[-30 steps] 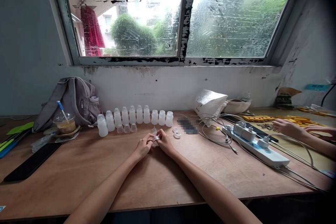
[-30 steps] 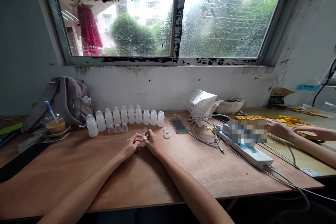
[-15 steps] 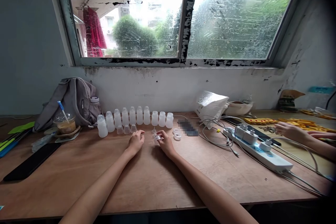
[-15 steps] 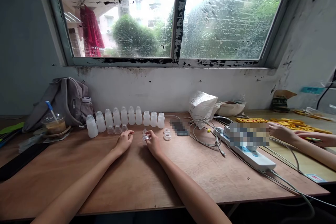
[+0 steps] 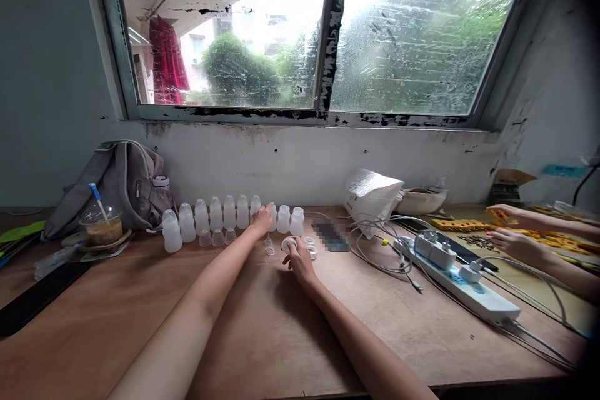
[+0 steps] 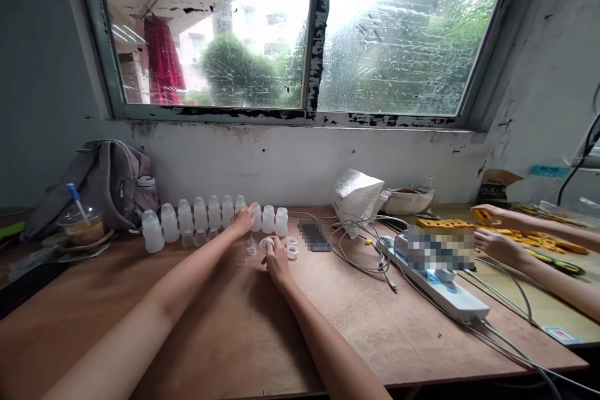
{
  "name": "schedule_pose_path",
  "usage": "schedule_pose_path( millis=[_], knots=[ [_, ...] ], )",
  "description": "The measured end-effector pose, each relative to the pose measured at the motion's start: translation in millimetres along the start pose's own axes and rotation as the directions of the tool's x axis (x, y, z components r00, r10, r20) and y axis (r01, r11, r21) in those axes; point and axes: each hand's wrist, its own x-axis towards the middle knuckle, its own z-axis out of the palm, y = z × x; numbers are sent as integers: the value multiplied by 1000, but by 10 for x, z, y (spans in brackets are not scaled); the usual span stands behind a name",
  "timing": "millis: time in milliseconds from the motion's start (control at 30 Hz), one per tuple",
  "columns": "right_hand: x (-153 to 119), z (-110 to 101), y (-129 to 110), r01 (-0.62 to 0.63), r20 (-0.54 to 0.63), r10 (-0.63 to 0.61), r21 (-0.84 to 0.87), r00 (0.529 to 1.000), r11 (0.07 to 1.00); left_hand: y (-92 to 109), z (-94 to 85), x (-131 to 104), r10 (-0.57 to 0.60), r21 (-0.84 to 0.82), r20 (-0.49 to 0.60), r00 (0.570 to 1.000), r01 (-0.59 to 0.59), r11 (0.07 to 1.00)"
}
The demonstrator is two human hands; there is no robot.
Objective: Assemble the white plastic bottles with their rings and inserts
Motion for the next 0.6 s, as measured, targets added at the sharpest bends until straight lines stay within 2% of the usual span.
schedule_pose_path(
  millis=[133, 267, 400, 467, 533, 600],
  knots=[
    [50, -62, 26, -23, -31, 25, 77, 999, 997, 25, 84, 101, -15, -2, -52, 999, 15, 1000],
    [64, -89, -28, -6, 38, -1, 186, 999, 983, -1, 8, -21, 49, -21, -213, 976, -54, 998],
    [48, -64, -82, -18, 132, -29, 342, 991, 939, -59, -217, -393, 115, -53, -361, 926, -143, 988],
    [33, -34, -87, -4, 126, -43, 347, 991, 938, -120, -329, -661, 160, -175, -452, 878, -263, 949],
    [18, -1, -78, 31, 111, -71, 324, 991, 946, -204, -408, -943, 164, -251, -470, 867, -310, 917],
    [4, 28, -61, 67, 98, -101, 304, 990, 950, -304, -447, -1195, 148, -279, -477, 866, -310, 909]
  ],
)
